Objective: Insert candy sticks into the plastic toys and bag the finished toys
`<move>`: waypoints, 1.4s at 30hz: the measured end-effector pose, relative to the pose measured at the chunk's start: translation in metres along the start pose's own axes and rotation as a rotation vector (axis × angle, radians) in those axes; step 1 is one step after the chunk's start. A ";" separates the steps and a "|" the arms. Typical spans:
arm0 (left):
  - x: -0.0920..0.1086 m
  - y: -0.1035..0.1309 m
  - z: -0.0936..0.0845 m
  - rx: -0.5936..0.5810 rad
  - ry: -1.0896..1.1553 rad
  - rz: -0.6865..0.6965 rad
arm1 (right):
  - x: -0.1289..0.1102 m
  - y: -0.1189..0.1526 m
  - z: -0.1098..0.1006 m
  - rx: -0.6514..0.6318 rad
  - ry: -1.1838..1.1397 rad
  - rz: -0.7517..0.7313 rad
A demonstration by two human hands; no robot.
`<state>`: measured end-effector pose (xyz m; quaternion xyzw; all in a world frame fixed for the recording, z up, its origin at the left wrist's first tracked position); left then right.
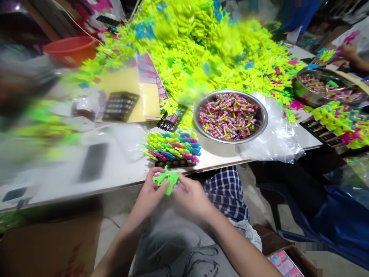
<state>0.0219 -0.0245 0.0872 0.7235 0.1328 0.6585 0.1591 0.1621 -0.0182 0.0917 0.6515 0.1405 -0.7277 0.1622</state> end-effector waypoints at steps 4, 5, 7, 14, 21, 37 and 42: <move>0.000 0.001 0.001 0.001 0.005 0.004 | 0.001 0.000 0.001 -0.012 -0.006 -0.005; 0.000 0.001 0.001 0.004 -0.001 0.008 | 0.001 0.000 0.001 -0.015 0.006 -0.009; 0.000 0.002 0.000 0.015 -0.020 0.013 | 0.001 0.000 0.001 -0.020 0.033 -0.012; -0.003 0.007 -0.014 0.252 -0.075 0.021 | 0.010 0.003 0.003 0.060 0.445 0.053; 0.003 0.021 0.002 0.181 -0.018 0.131 | 0.022 0.009 -0.013 0.240 0.801 -0.320; -0.106 -0.046 -0.032 0.543 -0.989 0.461 | 0.098 -0.024 -0.025 0.657 0.728 -0.370; -0.120 -0.043 -0.026 0.524 -0.991 0.451 | 0.106 -0.025 -0.034 0.661 0.832 -0.363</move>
Point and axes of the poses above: each hand's wrist, its own y-axis away from the middle knuckle, its own z-axis out of the palm, x = y × z, the point moved 2 cm from there along -y, towards the middle knuckle, and after that the axes turned 6 degrees about -z, right-handed, at the moved point
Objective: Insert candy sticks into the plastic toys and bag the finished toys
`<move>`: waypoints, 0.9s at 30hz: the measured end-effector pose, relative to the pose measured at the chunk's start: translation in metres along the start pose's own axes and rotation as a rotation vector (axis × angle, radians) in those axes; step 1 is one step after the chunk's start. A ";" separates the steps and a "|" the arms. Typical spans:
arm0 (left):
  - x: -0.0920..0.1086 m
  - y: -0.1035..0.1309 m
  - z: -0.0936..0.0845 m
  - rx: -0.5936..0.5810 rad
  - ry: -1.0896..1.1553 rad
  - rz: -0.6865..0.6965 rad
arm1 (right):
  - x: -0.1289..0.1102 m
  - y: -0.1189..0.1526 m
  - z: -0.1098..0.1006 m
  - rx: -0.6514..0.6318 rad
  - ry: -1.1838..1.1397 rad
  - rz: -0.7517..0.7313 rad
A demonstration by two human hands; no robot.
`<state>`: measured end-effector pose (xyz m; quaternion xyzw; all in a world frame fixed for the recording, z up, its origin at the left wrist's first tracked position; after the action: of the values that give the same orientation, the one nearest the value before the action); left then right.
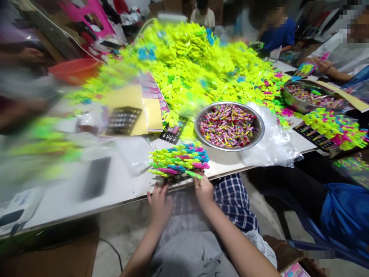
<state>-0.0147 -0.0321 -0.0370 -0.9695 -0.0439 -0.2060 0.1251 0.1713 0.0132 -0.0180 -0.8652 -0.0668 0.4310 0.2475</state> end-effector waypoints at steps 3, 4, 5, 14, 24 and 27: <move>-0.003 0.001 0.005 -0.008 -0.007 -0.017 | 0.005 -0.001 -0.002 -0.035 0.065 -0.014; -0.004 0.001 0.007 -0.007 -0.011 -0.020 | 0.006 -0.001 -0.003 -0.056 0.090 -0.022; -0.005 0.000 0.008 -0.004 -0.017 -0.021 | 0.007 -0.001 -0.003 -0.076 0.120 -0.027; -0.003 -0.001 0.010 -0.033 -0.059 -0.054 | 0.000 0.001 0.002 -0.119 0.246 -0.006; 0.000 -0.005 0.005 -0.050 -0.092 -0.028 | 0.002 0.001 0.007 -0.090 0.245 0.024; 0.001 -0.001 0.004 -0.058 -0.063 -0.020 | 0.000 -0.001 0.005 -0.071 0.241 0.011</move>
<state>-0.0123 -0.0303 -0.0403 -0.9783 -0.0518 -0.1776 0.0934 0.1671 0.0155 -0.0201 -0.9192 -0.0472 0.3227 0.2208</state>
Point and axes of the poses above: each hand's wrist, its own y-axis away from the middle knuckle, its own z-axis out of the palm, x = y × z, the point moved 2 cm from there along -y, towards the middle knuckle, and after that the axes turned 6 degrees about -z, right-handed, at the moved point
